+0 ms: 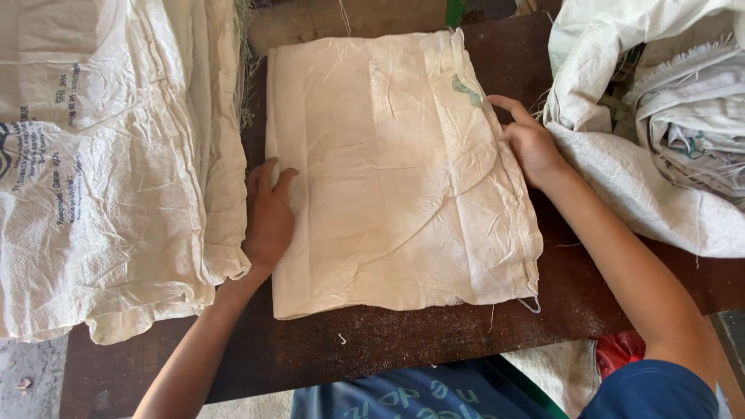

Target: Folding and stacking white woven polypropylene bags on a wooden table.

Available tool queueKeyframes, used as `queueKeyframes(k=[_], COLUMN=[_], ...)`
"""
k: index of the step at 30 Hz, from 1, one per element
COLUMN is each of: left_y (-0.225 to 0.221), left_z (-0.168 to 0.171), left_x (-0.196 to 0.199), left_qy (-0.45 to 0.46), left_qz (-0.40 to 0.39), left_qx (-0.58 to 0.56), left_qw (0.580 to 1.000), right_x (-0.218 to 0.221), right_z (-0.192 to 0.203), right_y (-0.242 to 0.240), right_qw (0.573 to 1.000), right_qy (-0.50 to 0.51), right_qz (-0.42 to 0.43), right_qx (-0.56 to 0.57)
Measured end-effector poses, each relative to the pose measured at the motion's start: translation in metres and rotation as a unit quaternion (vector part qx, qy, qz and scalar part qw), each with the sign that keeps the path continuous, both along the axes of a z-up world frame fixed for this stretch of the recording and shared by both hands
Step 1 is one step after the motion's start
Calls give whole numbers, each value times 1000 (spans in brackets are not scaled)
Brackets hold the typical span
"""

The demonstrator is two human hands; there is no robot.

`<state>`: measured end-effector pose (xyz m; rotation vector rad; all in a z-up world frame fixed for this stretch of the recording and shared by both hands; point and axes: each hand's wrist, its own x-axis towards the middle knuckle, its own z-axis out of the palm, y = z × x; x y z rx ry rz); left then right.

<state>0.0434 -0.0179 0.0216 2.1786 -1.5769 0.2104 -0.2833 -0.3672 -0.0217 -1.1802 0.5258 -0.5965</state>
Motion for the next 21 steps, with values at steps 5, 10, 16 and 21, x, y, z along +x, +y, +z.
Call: queueKeyframes(k=[5,10,16,21], left_y=[0,-1,-3,1], left_z=[-33,-32,-33,-9], left_x=[15,24,22,8], left_qy=[149,225,420,224], left_qz=[-28,-73,-116,-177], left_qx=[-12,-73,-175,-143], left_qw=[988,969,883,948], right_x=[-14,-1,-8,-7], right_z=[14,58,28,40], right_y=[-4,35,30,41], right_qw=[936,799,705,572], right_qy=[145,333,141,162], right_qz=[88,152,50,-76], right_qx=[-308,-476,-693,-801])
